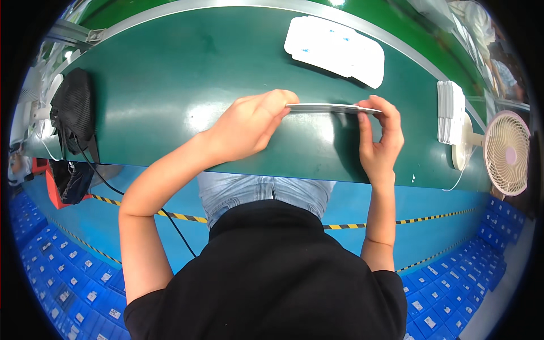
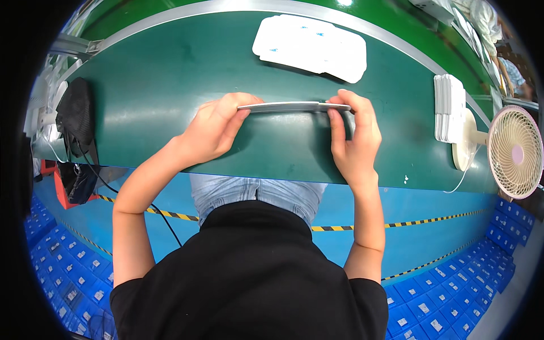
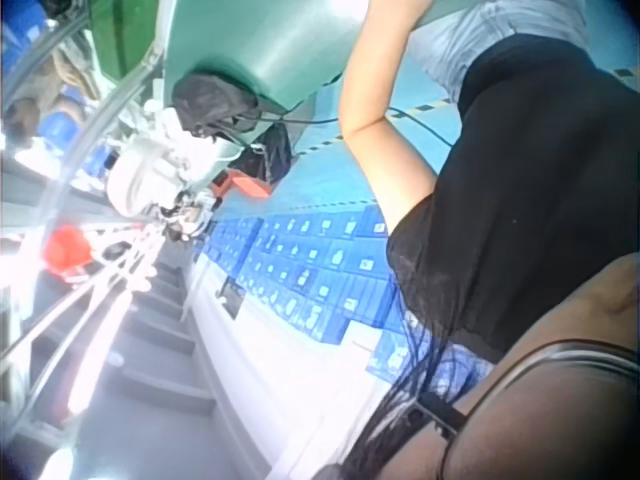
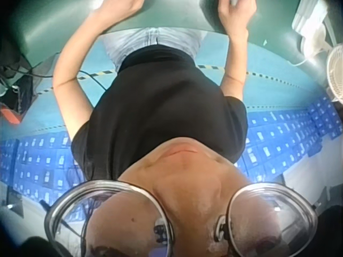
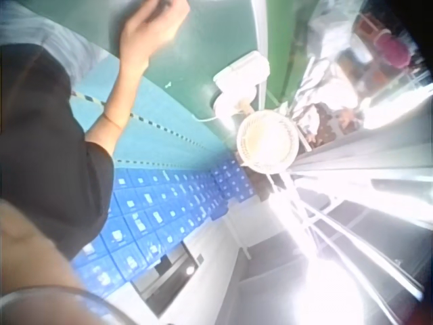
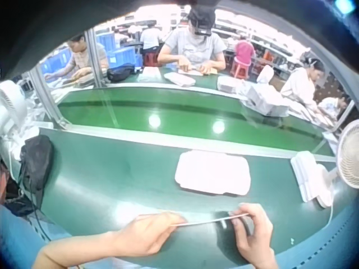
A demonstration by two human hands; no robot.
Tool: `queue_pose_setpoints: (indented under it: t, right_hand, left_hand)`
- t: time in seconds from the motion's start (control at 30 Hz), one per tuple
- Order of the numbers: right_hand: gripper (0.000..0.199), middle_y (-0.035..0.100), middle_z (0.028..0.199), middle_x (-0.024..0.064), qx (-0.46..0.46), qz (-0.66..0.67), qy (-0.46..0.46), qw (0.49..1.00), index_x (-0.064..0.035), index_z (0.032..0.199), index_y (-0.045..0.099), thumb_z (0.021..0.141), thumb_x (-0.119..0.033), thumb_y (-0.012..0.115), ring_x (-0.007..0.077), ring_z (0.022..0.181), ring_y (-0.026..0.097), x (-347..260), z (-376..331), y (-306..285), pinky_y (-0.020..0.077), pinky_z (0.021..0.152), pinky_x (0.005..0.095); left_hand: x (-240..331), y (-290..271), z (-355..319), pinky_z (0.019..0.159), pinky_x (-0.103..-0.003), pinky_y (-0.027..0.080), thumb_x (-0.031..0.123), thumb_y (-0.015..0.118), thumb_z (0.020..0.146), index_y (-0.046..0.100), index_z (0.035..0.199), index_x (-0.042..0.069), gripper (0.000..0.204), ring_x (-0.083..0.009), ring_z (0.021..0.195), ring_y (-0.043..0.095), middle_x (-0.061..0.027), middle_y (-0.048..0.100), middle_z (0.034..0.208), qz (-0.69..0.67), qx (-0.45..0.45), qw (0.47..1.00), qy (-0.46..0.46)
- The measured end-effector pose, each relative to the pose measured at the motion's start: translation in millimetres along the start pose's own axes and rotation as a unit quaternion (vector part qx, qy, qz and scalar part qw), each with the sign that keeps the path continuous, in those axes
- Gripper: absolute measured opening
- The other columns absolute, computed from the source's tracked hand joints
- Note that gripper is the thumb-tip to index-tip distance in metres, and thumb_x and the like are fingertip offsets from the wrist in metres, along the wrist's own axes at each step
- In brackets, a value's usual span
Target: The person repeatedly peels a blue protective liner from white rectangular adhesive pads on a green workbench. They handle the items one at a time, removing the liner and placing the finished pad onto a growing stack to the right.
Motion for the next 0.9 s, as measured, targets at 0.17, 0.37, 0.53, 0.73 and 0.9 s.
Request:
queue_pose_setpoints:
  t: [0.17, 0.37, 0.53, 0.73, 0.9]
  right_hand:
    - [0.047, 0.068, 0.113, 0.0144, -0.021, -0.044, -0.018, 0.999, -0.001, 0.126, 0.059, 0.082, 0.0, 0.073, 0.0279, 0.105, 0.065, -16.4, 16.5, -15.7, 0.051, 0.091, 0.0367]
    - [0.02, 0.07, 0.093, 0.0108, -0.209, 0.041, 0.035, 0.976, -0.0017, 0.101, 0.072, 0.083, -0.008, 0.074, 0.0221, 0.084, 0.066, -34.7, 53.2, -8.8, 0.0516, 0.073, 0.0314]
    - [0.011, 0.066, 0.078, 0.0065, -0.307, 0.061, 0.054, 0.948, -0.0018, 0.09, 0.073, 0.084, -0.011, 0.074, 0.0154, 0.069, 0.059, -28.5, 65.7, 13.8, 0.0446, 0.061, 0.0289]
    - [0.009, 0.064, 0.076, 0.0065, -0.334, 0.065, 0.059, 0.939, -0.0022, 0.087, 0.071, 0.083, -0.01, 0.075, 0.016, 0.069, 0.059, -21.0, 69.0, 27.8, 0.0472, 0.063, 0.0301]
    - [0.008, 0.063, 0.077, 0.0073, -0.326, 0.038, 0.03, 0.944, -0.002, 0.086, 0.071, 0.082, -0.008, 0.075, 0.0215, 0.072, 0.062, -20.2, 65.9, 36.6, 0.0504, 0.066, 0.0341]
  left_hand:
    - [2.1, -6.4, 11.8, 0.062, -0.032, 0.049, 0.001, 0.053, 0.098, 0.055, 0.111, -0.002, 0.014, -0.0238, 0.067, 0.062, -0.0146, 0.063, 0.087, -0.082, -0.071, 0.985, -0.132]
    - [2.5, -8.9, 9.4, 0.058, -0.029, 0.042, 0.007, 0.051, 0.101, 0.053, 0.108, -0.002, 0.011, -0.0125, 0.066, 0.053, -0.0095, 0.057, 0.076, -0.191, -0.144, 0.941, -0.241]
    - [-1.0, -4.7, 6.9, 0.059, -0.028, 0.042, 0.007, 0.052, 0.101, 0.053, 0.109, -0.002, 0.012, -0.0116, 0.067, 0.053, -0.0077, 0.058, 0.077, -0.213, -0.148, 0.929, -0.264]
    - [-7.8, -9.4, 13.3, 0.066, -0.028, 0.049, 0.007, 0.059, 0.097, 0.06, 0.105, -0.004, 0.013, -0.0125, 0.073, 0.058, -0.009, 0.062, 0.082, -0.175, -0.127, 0.945, -0.247]
    - [-23.0, -15.5, 35.8, 0.063, -0.033, 0.048, 0.003, 0.067, 0.088, 0.063, 0.089, -0.002, 0.006, -0.0217, 0.071, 0.059, -0.0085, 0.06, 0.081, -0.036, -0.144, 0.986, -0.07]
Point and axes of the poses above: each hand's wrist, its own z-axis towards the middle knuckle, its own y-axis out of the palm, x = y × z, the point moved 3 cm from there along z, towards the middle knuckle
